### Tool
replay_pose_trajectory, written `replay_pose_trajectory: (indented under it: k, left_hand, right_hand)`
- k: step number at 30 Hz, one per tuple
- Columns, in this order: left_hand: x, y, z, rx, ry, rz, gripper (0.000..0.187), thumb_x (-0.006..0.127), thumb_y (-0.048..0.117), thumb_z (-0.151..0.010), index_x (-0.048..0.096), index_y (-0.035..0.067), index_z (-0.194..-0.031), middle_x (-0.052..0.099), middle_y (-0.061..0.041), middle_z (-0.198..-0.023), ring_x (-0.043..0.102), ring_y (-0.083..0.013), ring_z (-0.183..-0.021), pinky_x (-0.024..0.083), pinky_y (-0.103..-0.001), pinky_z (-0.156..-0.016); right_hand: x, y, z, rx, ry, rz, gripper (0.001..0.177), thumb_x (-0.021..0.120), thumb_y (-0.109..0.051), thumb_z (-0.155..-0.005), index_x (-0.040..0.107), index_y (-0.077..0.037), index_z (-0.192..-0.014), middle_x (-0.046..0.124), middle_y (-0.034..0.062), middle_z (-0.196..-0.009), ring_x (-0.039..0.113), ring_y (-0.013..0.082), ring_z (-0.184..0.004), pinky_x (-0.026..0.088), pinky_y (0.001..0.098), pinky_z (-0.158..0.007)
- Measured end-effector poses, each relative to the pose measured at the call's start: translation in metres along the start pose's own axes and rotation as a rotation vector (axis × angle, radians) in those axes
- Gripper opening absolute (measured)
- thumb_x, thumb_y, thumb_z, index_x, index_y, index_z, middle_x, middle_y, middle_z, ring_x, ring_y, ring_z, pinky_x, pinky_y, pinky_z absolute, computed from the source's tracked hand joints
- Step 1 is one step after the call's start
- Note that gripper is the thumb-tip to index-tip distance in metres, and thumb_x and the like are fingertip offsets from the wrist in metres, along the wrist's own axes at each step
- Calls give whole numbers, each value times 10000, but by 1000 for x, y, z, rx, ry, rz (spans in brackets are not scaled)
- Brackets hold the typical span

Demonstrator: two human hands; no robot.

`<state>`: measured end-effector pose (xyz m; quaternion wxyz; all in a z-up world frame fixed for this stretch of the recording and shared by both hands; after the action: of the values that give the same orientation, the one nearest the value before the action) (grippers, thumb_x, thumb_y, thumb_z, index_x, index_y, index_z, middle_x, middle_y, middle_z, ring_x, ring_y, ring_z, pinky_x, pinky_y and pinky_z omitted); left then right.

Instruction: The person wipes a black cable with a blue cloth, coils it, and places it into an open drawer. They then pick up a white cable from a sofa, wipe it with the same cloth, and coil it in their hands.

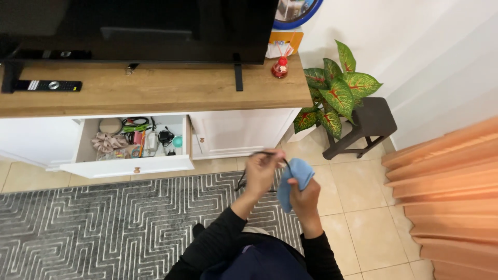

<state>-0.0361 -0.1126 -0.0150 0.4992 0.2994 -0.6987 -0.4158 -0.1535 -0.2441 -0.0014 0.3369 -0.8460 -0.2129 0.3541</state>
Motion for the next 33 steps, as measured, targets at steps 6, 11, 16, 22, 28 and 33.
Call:
replay_pose_trajectory:
  k: [6, 11, 16, 22, 28, 33]
  left_hand:
    - [-26, 43, -29, 84, 102, 50, 159, 722, 99, -973, 743, -38, -1049, 762, -92, -955, 750, -146, -839, 620, -279, -726]
    - [-7, 29, -9, -16, 38, -50, 152, 724, 64, -959, 744, -51, -1056, 771, -111, -959, 758, -165, -835, 604, -281, -701]
    - [28, 14, 6, -89, -56, -36, 162, 717, 47, -947, 737, -48, -1077, 761, -101, -949, 770, -165, -822, 637, -278, -697]
    - [36, 24, 20, -90, -31, -221, 163, 760, 26, -925, 773, -82, -1045, 794, -147, -900, 763, -194, -773, 630, -289, -666]
    - [4, 31, 17, -115, 54, -37, 192, 736, 38, -929, 746, -76, -1083, 775, -165, -950, 779, -214, -823, 650, -310, -704]
    - [-10, 23, 15, -48, 113, 30, 188, 710, 50, -948, 729, -81, -1082, 776, -157, -990, 781, -228, -847, 661, -319, -743]
  right_hand:
    - [4, 261, 109, 869, 141, -186, 776, 412, -601, -1147, 723, 74, -926, 652, 144, -781, 573, 213, -713, 468, 435, -604]
    - [-86, 186, 47, 674, 606, -480, 594, 467, -539, -1081, 639, 28, -1124, 719, 108, -1031, 699, 195, -904, 581, 359, -787]
    - [-67, 100, 8, 545, 599, -400, 484, 538, -428, -1118, 647, 43, -1117, 634, 141, -902, 566, 232, -726, 448, 392, -615]
    - [5, 14, -10, 173, 322, -323, 474, 600, -439, -1040, 677, 13, -922, 698, 57, -751, 654, 152, -689, 525, 360, -622]
    - [25, 65, 17, -102, 194, 37, 516, 567, -495, -1033, 728, -12, -946, 685, 128, -791, 666, 223, -738, 498, 384, -619]
    - [33, 214, 70, 937, 407, -406, 755, 413, -693, -1008, 686, 6, -1094, 732, 109, -1002, 693, 200, -891, 572, 375, -786]
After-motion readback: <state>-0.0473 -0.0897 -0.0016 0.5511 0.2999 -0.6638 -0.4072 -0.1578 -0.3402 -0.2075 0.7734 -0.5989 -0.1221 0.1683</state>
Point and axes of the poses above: each hand's wrist, its own z-axis away from the middle knuckle, its own x-axis out of the palm, y = z × x, the point moved 8 cm from there along -z, towards the middle knuckle
